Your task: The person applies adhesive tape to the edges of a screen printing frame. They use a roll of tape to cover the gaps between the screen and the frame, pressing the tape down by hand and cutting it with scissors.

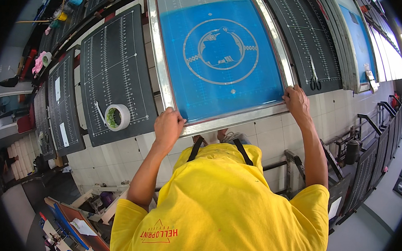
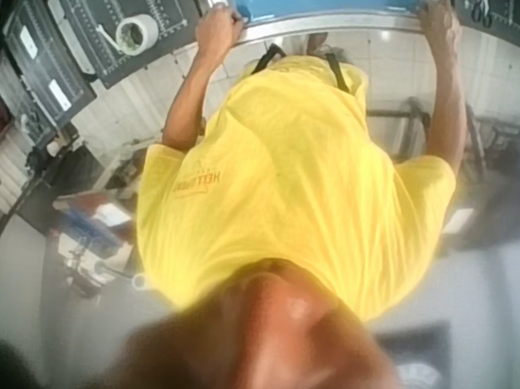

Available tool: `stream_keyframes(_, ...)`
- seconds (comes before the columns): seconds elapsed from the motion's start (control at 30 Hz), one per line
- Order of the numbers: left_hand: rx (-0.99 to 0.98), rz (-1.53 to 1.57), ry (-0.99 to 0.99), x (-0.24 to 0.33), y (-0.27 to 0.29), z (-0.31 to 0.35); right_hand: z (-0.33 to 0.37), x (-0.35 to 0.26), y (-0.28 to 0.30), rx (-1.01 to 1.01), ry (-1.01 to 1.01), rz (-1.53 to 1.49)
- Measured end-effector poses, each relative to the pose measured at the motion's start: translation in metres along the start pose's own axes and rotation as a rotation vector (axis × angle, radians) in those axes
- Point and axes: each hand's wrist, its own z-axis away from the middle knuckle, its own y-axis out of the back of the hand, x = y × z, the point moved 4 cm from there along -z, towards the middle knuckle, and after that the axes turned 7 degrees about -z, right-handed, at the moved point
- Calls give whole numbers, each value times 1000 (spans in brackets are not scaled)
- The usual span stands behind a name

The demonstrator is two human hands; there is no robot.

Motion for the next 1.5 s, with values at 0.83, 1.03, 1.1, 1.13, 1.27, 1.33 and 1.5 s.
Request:
stream_keyframes(0.83,-32,-159,-73,6,1,-6,-7,-14,0,-115,-5,266)
stream_keyframes(1.03,-95,-189,-63,9,6,-9,-8,-13,-4,-128,-16,305)
stream_keyframes(1.1,-123,-179,-72,8,9,-9,-9,-11,-5,-124,-8,316)
stream_keyframes(1.13,-137,-175,-75,8,11,-9,-9,-12,-6,-109,3,310)
stream_keyframes(1.27,-163,-182,-53,8,10,-12,-8,-2,2,-87,43,173)
stream_keyframes(1.33,-215,-117,-15,9,16,-13,-6,4,13,-11,48,2)
stream_keyframes(1.5,-72,-12,-2,36,31,-30,39,3,30,286,79,-342)
